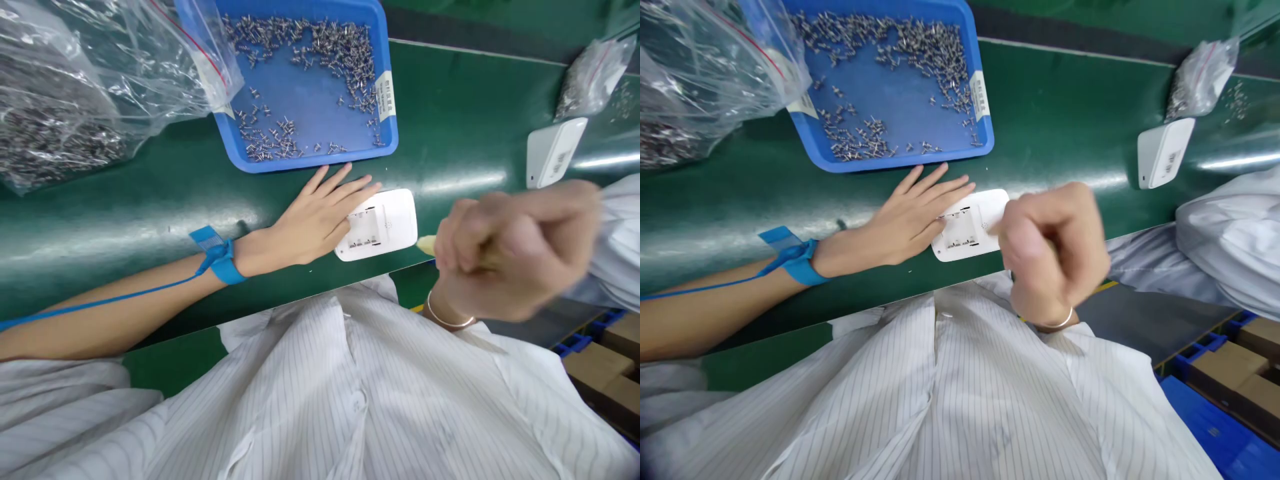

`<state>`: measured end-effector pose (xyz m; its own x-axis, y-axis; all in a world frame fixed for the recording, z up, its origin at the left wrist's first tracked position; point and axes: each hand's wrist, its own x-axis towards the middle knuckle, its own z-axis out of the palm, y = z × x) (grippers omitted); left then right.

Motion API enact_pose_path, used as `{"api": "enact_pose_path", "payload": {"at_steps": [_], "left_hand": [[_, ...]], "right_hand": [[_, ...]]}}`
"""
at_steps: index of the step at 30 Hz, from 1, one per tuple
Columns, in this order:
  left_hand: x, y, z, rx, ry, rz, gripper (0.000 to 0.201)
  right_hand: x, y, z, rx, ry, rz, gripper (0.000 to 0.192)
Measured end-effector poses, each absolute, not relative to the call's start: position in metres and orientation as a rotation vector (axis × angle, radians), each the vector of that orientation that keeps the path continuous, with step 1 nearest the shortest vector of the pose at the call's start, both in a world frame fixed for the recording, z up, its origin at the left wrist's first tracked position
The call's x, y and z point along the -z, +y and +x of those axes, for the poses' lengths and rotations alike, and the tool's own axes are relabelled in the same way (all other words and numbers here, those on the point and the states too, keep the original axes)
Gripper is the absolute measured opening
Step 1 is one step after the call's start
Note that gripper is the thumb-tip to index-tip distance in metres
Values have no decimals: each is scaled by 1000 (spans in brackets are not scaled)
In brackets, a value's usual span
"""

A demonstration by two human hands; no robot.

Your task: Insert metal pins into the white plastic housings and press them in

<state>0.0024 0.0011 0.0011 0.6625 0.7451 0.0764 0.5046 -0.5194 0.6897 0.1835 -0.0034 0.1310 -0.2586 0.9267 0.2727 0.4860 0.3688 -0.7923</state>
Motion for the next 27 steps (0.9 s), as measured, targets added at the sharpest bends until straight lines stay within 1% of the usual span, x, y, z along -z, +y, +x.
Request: {"api": "enact_pose_path", "payload": {"at_steps": [2,5,7,9,11,15,21,24,27], "left_hand": [[-1,1,3,-485,976,2217,55],[0,2,5,-485,994,2220,59],[2,2,7,-487,1022,2213,63],[3,3,9,-484,1045,2203,66],[3,3,9,-478,1059,2199,66],[2,2,9,-491,1065,2209,63],[4,1,9,-531,1063,2231,62],[4,1,9,-528,1062,2235,62],[3,1,9,-522,1055,2222,63]], "right_hand": [[-125,4,173,-871,-1627,-1074,45],[-93,16,162,-1036,-1545,-1069,51],[-70,23,159,-1029,-1633,-1130,52],[-56,27,156,-937,-1708,-1245,51],[-53,28,152,-904,-1665,-1295,48],[-62,25,145,-970,-1462,-1084,44],[-50,26,155,-1055,-1627,-1146,46],[-50,26,157,-1058,-1810,-1310,47],[-57,26,155,-895,-1793,-1577,54]]}}
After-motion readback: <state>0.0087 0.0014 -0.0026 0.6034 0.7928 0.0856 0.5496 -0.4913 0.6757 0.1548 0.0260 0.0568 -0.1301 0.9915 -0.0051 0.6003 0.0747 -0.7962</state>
